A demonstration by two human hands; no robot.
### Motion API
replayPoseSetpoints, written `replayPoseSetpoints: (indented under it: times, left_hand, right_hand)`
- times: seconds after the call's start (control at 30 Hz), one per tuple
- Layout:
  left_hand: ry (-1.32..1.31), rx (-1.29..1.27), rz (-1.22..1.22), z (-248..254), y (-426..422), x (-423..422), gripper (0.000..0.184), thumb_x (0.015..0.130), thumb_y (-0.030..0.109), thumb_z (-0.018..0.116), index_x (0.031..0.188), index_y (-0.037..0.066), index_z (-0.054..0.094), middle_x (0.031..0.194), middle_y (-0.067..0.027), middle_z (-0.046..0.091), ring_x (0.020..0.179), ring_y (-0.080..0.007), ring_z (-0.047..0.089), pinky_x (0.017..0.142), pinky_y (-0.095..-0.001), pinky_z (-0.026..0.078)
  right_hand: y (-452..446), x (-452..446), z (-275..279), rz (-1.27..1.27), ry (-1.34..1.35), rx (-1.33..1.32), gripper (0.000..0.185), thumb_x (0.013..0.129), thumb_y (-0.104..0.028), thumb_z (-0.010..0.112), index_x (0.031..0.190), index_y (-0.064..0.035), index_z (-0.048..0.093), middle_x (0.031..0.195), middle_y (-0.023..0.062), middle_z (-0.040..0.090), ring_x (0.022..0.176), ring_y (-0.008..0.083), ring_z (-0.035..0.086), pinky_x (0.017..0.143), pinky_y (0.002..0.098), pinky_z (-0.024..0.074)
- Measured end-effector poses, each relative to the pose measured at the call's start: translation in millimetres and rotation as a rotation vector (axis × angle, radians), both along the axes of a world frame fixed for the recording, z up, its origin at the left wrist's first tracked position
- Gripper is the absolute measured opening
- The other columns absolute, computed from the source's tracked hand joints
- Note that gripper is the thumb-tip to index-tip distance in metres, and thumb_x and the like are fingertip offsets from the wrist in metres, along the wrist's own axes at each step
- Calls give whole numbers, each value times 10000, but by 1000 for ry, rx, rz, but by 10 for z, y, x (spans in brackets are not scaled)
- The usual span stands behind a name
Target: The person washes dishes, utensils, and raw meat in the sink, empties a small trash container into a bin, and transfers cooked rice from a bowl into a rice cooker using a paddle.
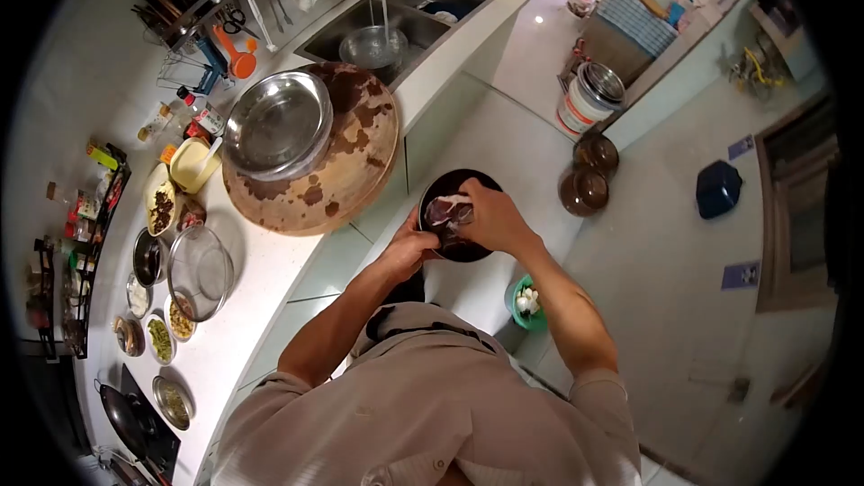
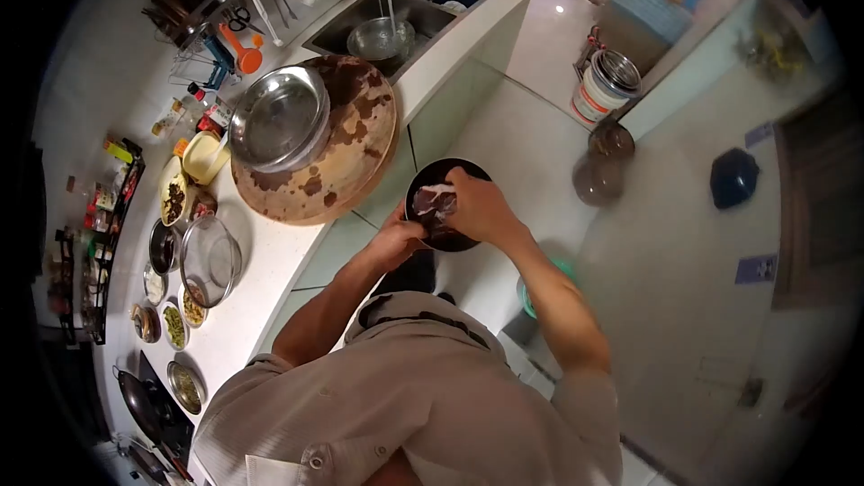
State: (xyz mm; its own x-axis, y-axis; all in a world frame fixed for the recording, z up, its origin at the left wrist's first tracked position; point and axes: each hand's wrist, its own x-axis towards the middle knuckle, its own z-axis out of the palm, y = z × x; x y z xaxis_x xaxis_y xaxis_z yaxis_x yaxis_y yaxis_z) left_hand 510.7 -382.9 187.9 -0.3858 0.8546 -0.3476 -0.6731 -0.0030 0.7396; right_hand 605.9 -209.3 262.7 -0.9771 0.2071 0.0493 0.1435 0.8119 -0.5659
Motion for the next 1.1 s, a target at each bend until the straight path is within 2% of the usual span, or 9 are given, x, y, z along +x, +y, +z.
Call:
replayPoseSetpoints:
  times: [0.07,0.1,0.27,0.43,0.47,0.67,0.77,0.93,1.1]
  left_hand:
    - [-46,68,14,-117,285,-271,769,752,-67,556,1458,139,328,1194,-101,599,1019,-242,641,834,-418,572]
    - [-66,92,50,-39,431,-398,587,786,-91,532,1341,92,475,1230,-130,621,1061,-286,650,905,-452,540]
    - [-113,188,103,-206,1303,-1246,498,813,-71,526,1298,36,490,1139,-153,661,1041,-286,661,907,-472,536]
    - [-173,222,226,-103,1944,-2009,558,808,-55,542,1343,56,430,1199,-141,607,1028,-297,657,932,-496,534]
    - [-190,197,256,-100,2031,-2139,621,816,-39,542,1400,93,376,1254,-114,567,1023,-285,656,957,-503,535]
    - [-156,-92,467,-51,2341,-2640,705,836,97,618,1447,118,266,1209,-160,572,1006,-284,662,799,-438,607]
    - [-165,-110,685,-121,2417,-2785,544,875,98,600,1366,70,369,1190,-188,575,1009,-310,655,825,-470,596]
    - [-155,-228,906,-154,2604,-3038,559,887,129,623,1380,74,365,1227,-163,558,972,-278,645,725,-394,595]
    - [-105,-355,1111,-64,3022,-3210,672,862,201,670,1413,39,321,1252,-171,543,1054,-254,616,747,-385,596]
  right_hand:
    - [308,-234,71,-148,141,-154,511,685,-170,777,1105,-10,532,972,237,649,923,445,627,821,441,521]
    - [505,-390,99,-159,174,-195,486,703,-121,772,1118,-13,542,997,194,667,936,352,668,852,376,519]
    - [1519,-1278,349,-263,464,-645,435,724,-9,742,1121,0,564,1007,76,656,934,148,625,823,291,509]
    - [2397,-2143,648,-275,704,-886,321,799,-12,655,1109,5,576,1024,79,651,920,191,632,813,305,518]
    - [2542,-2343,677,-336,681,-1289,295,802,4,640,1092,-2,586,1041,76,651,948,218,640,812,313,527]
    - [3396,-3543,-179,-419,508,-1384,258,798,2,691,1034,20,586,1024,107,659,912,205,652,801,329,540]
    - [3549,-4220,-697,-344,334,-1420,223,783,9,687,994,15,614,980,105,682,869,208,673,783,327,549]
    - [3745,-5481,-1960,-438,52,-1197,249,739,-45,745,969,-1,662,945,101,691,761,228,681,673,332,554]
    - [3595,-6321,-2286,-230,-296,-1095,365,723,-93,774,1038,22,629,969,115,680,765,214,662,661,354,532]
